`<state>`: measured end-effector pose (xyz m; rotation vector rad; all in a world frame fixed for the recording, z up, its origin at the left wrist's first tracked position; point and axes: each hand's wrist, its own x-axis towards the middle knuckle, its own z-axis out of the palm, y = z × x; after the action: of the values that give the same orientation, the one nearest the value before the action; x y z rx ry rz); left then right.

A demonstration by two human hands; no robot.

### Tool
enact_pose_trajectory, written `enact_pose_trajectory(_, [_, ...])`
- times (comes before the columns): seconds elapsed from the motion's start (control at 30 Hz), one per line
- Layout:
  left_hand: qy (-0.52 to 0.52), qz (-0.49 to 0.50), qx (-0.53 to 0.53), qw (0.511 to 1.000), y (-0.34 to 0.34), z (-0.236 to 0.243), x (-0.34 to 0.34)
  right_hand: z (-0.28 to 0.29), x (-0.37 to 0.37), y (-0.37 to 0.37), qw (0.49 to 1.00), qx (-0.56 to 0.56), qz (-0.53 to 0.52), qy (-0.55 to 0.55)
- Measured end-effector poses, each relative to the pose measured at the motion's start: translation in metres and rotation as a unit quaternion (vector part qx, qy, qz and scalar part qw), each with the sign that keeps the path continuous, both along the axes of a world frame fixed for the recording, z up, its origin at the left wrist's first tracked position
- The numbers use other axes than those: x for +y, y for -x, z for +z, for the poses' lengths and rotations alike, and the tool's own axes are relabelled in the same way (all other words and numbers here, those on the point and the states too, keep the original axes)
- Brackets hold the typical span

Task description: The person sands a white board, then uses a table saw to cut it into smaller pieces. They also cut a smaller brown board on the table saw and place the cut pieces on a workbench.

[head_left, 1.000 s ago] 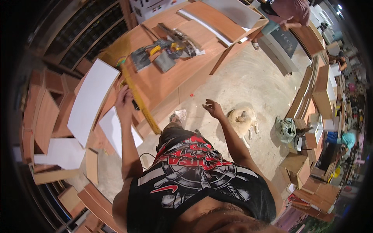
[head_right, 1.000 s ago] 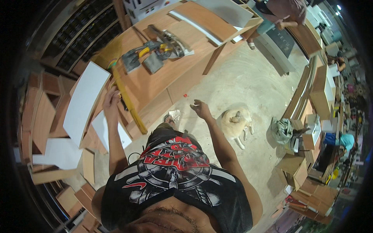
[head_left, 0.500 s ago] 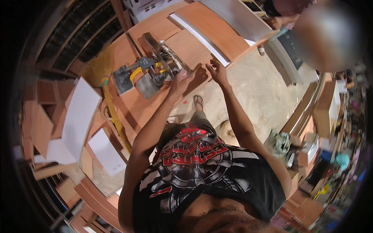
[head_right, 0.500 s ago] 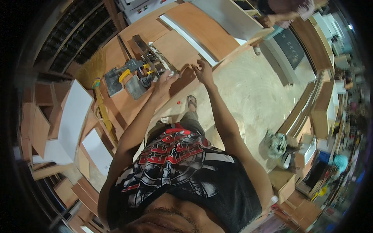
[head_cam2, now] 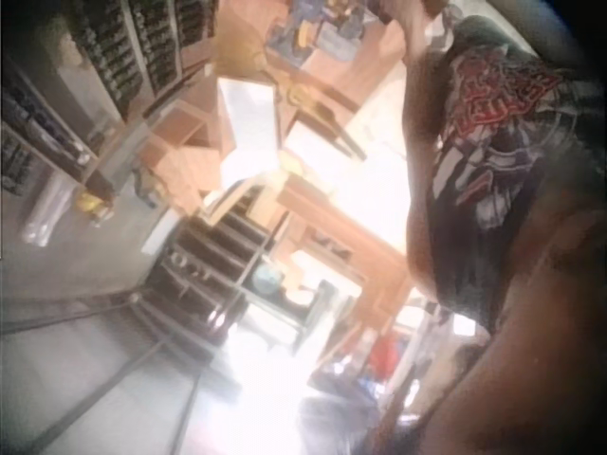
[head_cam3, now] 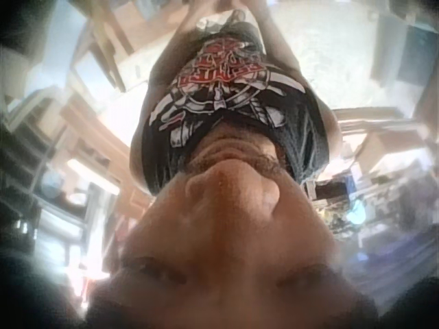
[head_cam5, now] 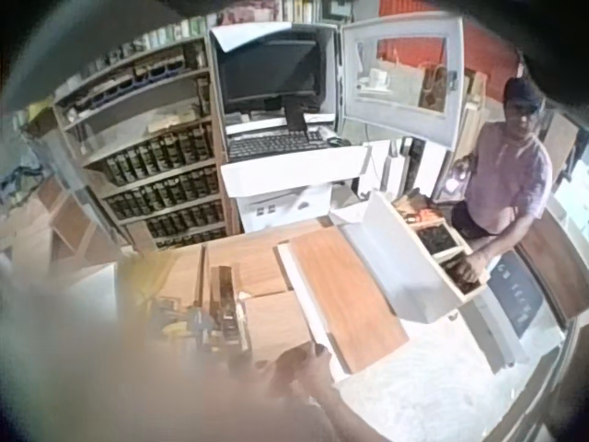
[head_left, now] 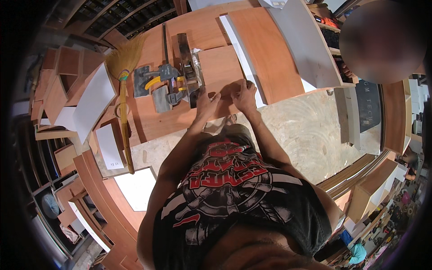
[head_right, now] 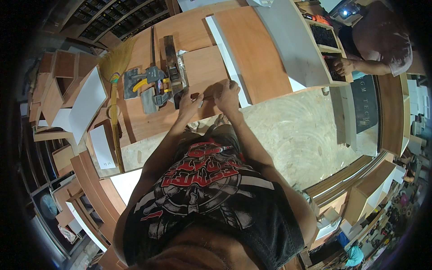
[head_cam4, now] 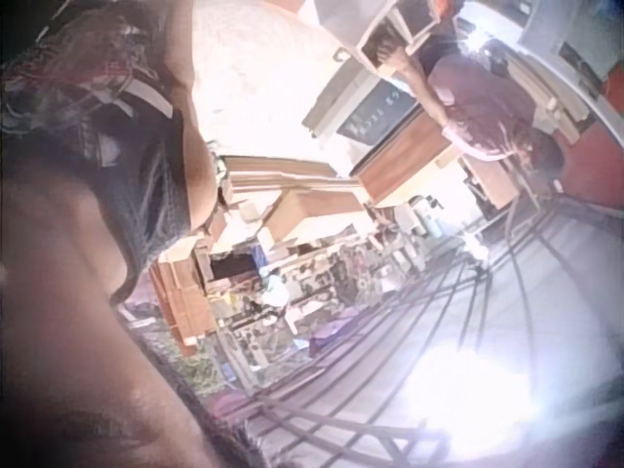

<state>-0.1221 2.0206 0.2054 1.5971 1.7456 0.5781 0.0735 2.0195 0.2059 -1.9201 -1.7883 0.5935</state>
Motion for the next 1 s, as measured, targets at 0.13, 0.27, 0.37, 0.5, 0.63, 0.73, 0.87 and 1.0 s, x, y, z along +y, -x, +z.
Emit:
enact_pose_trajectory(0.13, [0.032,0.065,-0.084,0.994,-0.006,-0.010,0.005,0.009,-0.003,-0.002,0.999,0.053,0.010,-0.001])
enact_pose_trajectory(0.27, [0.079,0.073,-0.140,0.984,-0.020,0.023,0.007,0.019,0.003,-0.016,0.995,0.085,-0.027,0.051])
enact_pose_trajectory(0.37, [0.140,0.093,-0.177,0.970,-0.015,0.020,0.009,0.026,0.002,-0.017,0.994,0.091,-0.023,0.047])
enact_pose_trajectory(0.5, [0.133,0.119,-0.171,0.969,-0.025,0.067,0.000,0.037,-0.008,-0.024,0.992,0.119,-0.038,0.018])
enact_pose_trajectory(0.63, [0.021,0.125,-0.179,0.976,-0.007,0.037,-0.028,0.038,-0.042,-0.017,0.978,0.206,-0.024,-0.013])
enact_pose_trajectory(0.73, [0.053,0.117,-0.221,0.967,-0.006,0.045,-0.051,0.042,-0.069,-0.015,0.950,0.305,-0.042,0.051])
enact_pose_trajectory(0.87, [-0.079,0.092,-0.110,0.987,-0.011,0.091,-0.077,0.066,-0.092,-0.007,0.877,0.421,-0.098,0.210])
enact_pose_trajectory(1.0, [-0.064,0.038,-0.021,0.997,0.013,0.122,-0.110,0.035,-0.125,0.022,0.696,0.650,-0.117,0.281])
